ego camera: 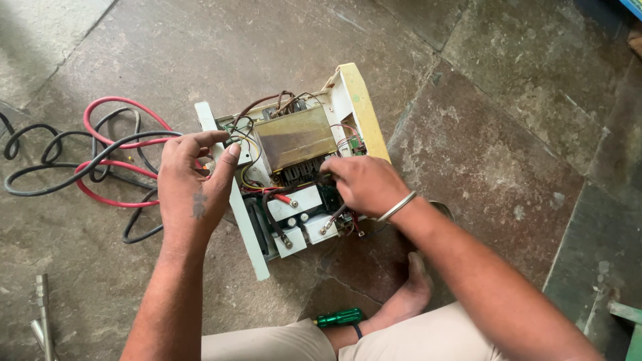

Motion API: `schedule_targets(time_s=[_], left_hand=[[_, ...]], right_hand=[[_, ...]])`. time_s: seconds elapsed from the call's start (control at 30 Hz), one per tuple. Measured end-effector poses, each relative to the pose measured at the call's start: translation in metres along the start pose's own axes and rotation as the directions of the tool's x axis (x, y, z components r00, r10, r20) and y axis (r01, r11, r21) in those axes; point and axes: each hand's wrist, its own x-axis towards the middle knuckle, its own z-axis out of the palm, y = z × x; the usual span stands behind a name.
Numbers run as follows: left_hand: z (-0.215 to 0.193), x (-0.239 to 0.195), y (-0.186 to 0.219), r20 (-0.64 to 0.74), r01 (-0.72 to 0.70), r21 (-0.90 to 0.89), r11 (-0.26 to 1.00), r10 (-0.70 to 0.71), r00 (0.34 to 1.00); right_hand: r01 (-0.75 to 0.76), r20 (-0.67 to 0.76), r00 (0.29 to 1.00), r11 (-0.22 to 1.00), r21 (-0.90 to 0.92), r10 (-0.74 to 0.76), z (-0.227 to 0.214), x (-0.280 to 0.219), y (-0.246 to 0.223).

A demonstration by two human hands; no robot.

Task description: The person sits on the floor and works on an open electronic device, likely a power inverter. They use a screwdriver to tighten connections on the internal components, including a large transformer and circuit board, while handling various wires.

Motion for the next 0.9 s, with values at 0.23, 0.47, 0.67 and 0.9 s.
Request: schedule_targets(time_s=[0.23, 0.47, 0.67, 0.9], left_hand=[[0.005, -0.003, 0.008, -0.003, -0.047, 0.137, 0.989, 0.048, 0.999], [0.016, -0.011, 0.002, -0.051, -0.128, 0.206, 0.97, 0.141, 0.989], [0.006, -0.009, 0.002, 0.174, 0.557, -0.665, 0.497, -0.623, 0.763], [-0.005, -0.022, 0.018, 0.255, 0.651, -0.717, 0.249, -0.776, 0.577]], right_hand=[[-0.041, 0.111, 0.993, 0.998, 0.057, 0.035, -0.006, 0.001, 0.002], [0.039, -0.07, 0.996, 0.988, -0.149, -0.05, 0.008, -0.001, -0.011], [0.006, -0.072, 0.997, 0.997, -0.076, -0.011, 0.01, 0.003, -0.005], [-0.04, -0.066, 0.997, 0.987, -0.153, 0.03, 0.008, 0.015, -0.019]])
